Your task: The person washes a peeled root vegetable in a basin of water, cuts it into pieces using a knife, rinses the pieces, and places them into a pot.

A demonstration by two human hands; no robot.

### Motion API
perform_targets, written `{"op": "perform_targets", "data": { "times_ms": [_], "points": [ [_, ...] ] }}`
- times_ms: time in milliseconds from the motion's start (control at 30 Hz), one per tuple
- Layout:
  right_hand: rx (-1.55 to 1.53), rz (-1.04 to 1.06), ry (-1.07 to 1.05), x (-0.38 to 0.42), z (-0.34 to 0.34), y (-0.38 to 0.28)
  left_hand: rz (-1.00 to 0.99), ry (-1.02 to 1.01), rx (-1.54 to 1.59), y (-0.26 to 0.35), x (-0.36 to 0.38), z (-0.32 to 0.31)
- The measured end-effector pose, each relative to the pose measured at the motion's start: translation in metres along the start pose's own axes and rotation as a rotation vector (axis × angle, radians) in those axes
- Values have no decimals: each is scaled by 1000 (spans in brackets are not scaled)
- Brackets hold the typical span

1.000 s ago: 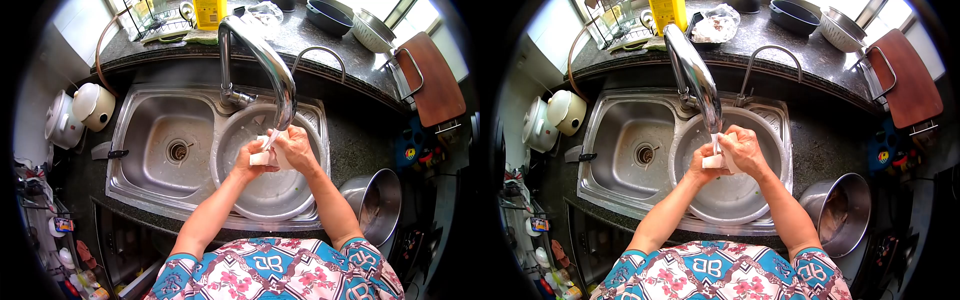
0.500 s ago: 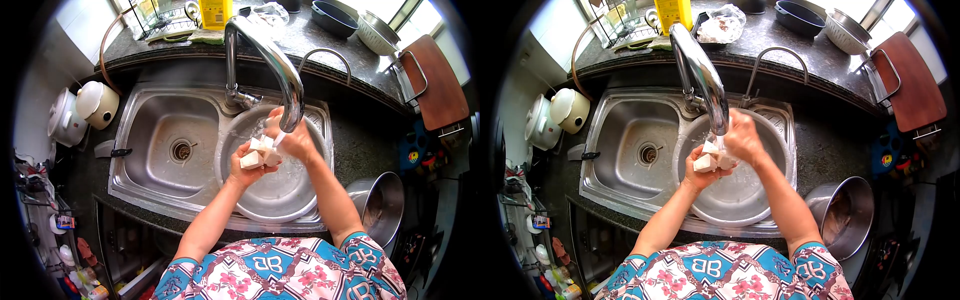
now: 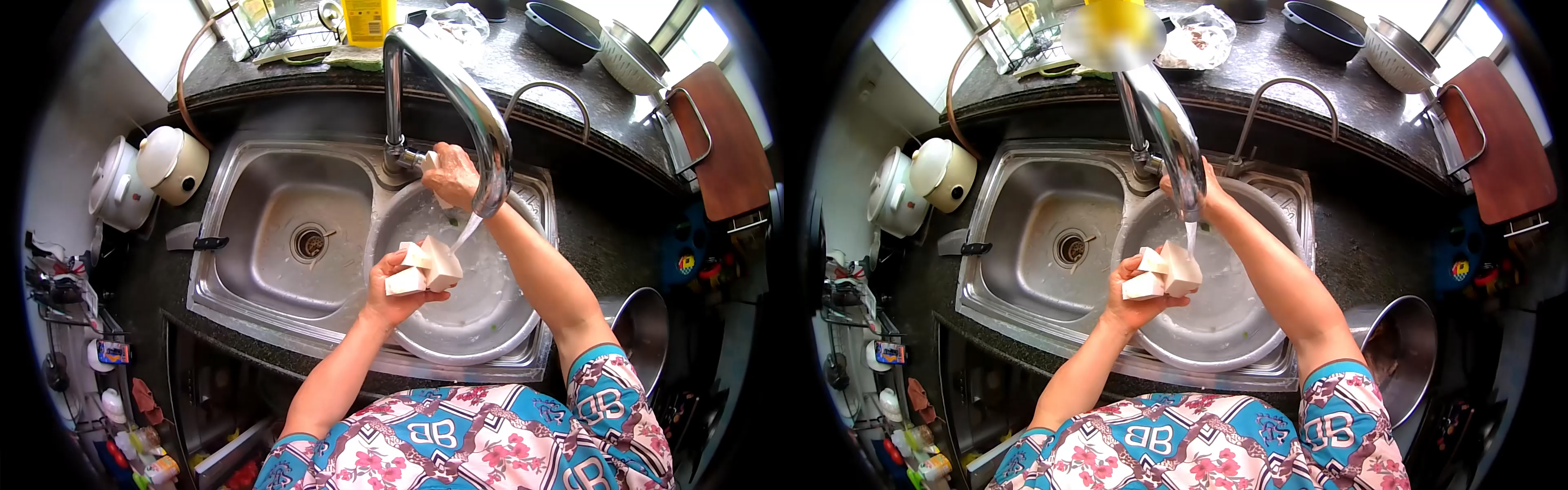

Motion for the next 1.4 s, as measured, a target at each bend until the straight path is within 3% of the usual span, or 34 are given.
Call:
{"op": "perform_targets", "data": {
  "times_ms": [67,133,167,200,267,300,367,433,467,500,567,633,667,767,833,900,967,1033,1067,1133,1233,1267,1300,1367,1400],
  "points": [
    [141,113,-28,-8,-6,-16,-23,18,-1,2,6,1],
    [-1,45,102,-9,1,-22,-31,35,-11,0,9,0],
    [81,33,-70,-12,-3,-18,-58,80,3,0,11,1],
    [-196,55,54,-16,-6,6,-82,124,15,1,13,2],
    [-203,155,96,-9,6,12,-95,201,-58,5,19,3],
    [68,224,4,3,16,-6,-120,280,-116,9,25,7],
    [-17,216,119,25,32,-9,-141,287,-140,17,35,3],
    [-368,74,-16,41,23,-4,-223,224,-159,27,53,-17],
    [-561,154,18,47,23,-4,-246,209,-147,29,59,-23],
    [-562,158,30,54,18,0,-242,207,-158,32,61,-23],
    [-875,-108,110,82,-10,30,-263,210,-184,37,61,-16],
    [624,343,176,105,-24,30,-139,326,-83,31,53,11],
    [480,348,318,117,-25,31,-76,330,-94,26,56,17],
    [268,388,425,125,4,-10,-68,242,-201,27,67,-13],
    [197,385,285,123,35,-37,-63,46,-268,29,62,-43],
    [83,336,192,143,63,-80,-108,55,-336,39,65,-54],
    [-773,96,94,158,36,-59,-45,117,-276,40,56,-37],
    [448,-19,-64,167,-17,-11,133,217,-210,30,46,-8],
    [456,-34,-47,177,-26,-14,158,217,-235,22,48,-5],
    [409,102,190,205,-12,-36,204,160,-257,11,47,-6],
    [427,240,519,244,72,-69,174,261,-192,16,45,-12],
    [534,43,451,261,102,-67,165,209,-212,15,44,-22],
    [629,167,736,294,146,-93,178,204,-213,10,44,-29],
    [612,-274,659,339,188,-49,198,76,-241,-5,43,-59],
    [609,-313,587,362,196,-21,229,48,-262,-14,41,-69]
  ]
}}
Point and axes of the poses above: each hand's wrist, its own x-axis away from the middle knuckle, its own z-axis out of the back of the hand, y = z × x, the point moved 9 cm from there along -x, towards the middle knuckle, and after that the axes turned 15 degrees about z, right-handed, at the moved point
